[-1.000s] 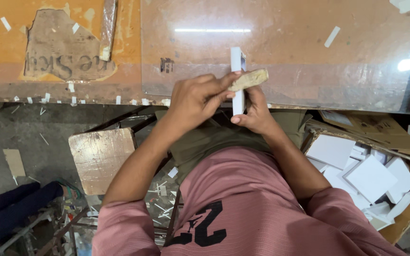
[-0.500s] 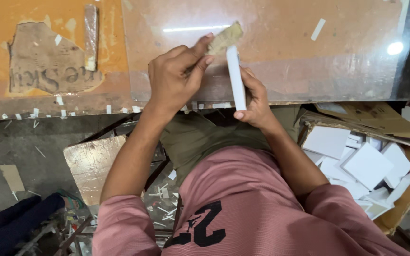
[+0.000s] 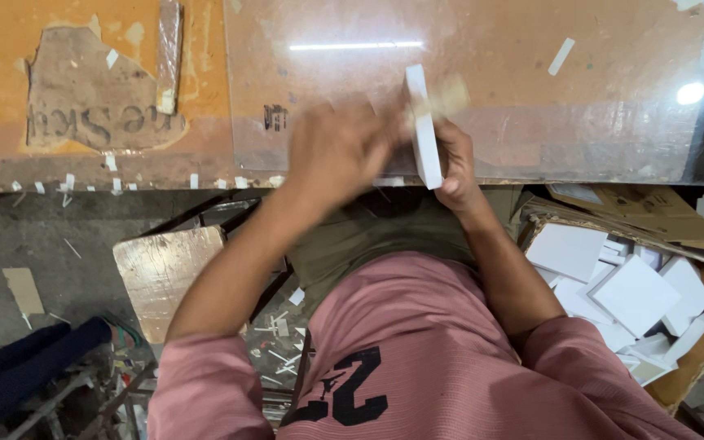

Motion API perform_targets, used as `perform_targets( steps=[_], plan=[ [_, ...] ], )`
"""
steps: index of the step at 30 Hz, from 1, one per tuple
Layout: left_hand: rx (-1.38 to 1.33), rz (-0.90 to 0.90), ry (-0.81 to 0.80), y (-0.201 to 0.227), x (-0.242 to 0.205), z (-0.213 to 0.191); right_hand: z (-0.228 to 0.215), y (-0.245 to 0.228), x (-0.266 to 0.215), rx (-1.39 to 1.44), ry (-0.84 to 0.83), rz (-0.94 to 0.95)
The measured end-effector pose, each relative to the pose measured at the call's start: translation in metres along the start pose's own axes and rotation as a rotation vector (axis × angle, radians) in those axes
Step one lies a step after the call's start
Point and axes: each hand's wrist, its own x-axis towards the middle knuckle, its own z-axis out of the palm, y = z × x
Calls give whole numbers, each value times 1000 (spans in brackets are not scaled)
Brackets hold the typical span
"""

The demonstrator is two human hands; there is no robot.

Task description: The person sands the edges and surfaces of small white rectangular frames using a sanding block. They handle each frame one at a time, rotating it to sand multiple sides, then place the finished frames into a nearby cardboard box.

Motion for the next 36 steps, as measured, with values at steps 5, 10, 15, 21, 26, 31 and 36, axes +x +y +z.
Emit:
perform_targets(
  steps=[5, 10, 15, 21, 26, 31, 36],
  plan=[
    [-567, -201, 172, -29, 24, -16, 12, -34, 8, -349, -122, -76],
    [-938, -30, 51, -9, -6, -7, 23, -47, 4, -495, -133, -66],
    [-732, -234, 44, 6, -24, 4, 33, -33, 9, -538, -78, -68],
    [-467, -79, -21, 14, -27, 9, 34, -27, 4, -486, -19, -135],
    [-17, -114, 126, -4, 9, -12, 34, -33, 3, -482, -16, -83],
    [256, 13, 333, -3, 14, -11, 33, -39, 6, -476, -6, -115],
    [270, -16, 335, 5, 11, -10, 30, -37, 5, -454, -14, -96]
  ],
)
